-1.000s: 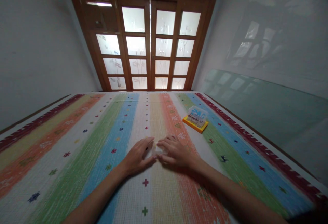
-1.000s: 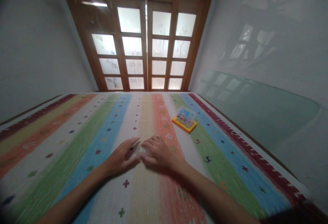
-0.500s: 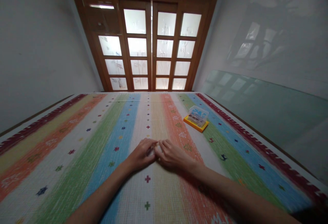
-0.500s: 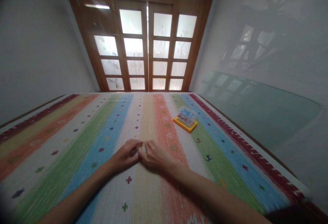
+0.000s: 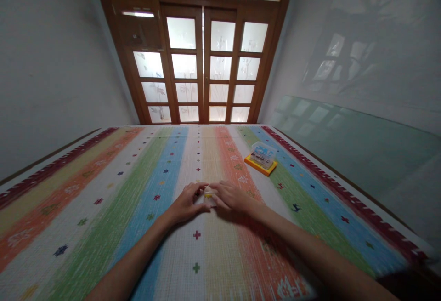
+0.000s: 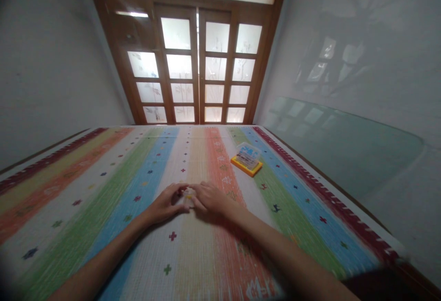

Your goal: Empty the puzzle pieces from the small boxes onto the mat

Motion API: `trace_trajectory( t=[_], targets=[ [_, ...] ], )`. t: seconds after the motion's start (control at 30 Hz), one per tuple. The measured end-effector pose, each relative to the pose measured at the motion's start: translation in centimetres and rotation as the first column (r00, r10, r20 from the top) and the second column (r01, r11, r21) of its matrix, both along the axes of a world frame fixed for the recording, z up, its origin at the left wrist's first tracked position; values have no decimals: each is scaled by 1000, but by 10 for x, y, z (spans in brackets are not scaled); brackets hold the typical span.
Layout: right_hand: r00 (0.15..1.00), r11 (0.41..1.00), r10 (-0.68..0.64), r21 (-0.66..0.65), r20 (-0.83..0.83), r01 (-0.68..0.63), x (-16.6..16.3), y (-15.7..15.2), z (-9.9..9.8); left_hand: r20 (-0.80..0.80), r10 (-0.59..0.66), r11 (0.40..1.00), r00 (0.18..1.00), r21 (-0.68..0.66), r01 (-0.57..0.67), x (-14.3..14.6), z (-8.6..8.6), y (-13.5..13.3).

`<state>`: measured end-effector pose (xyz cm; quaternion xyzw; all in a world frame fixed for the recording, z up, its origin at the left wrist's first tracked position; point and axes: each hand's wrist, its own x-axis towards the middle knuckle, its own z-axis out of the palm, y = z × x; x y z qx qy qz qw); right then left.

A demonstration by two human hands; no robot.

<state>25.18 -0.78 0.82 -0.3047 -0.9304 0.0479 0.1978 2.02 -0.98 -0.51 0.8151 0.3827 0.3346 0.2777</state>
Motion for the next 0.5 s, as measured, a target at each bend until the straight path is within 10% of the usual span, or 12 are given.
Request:
trace_trajectory(
  t=[0.2,0.5],
  targets=[
    [862,872,-266,-489,-431,24,2,-1,5,265,-87,962,960,-227,150,0,4,-4],
    [687,644,-510,-759,-518,-95,-6,25,-9,362,-93,874,927,-417,251,-4,4,-4]
  ],
)
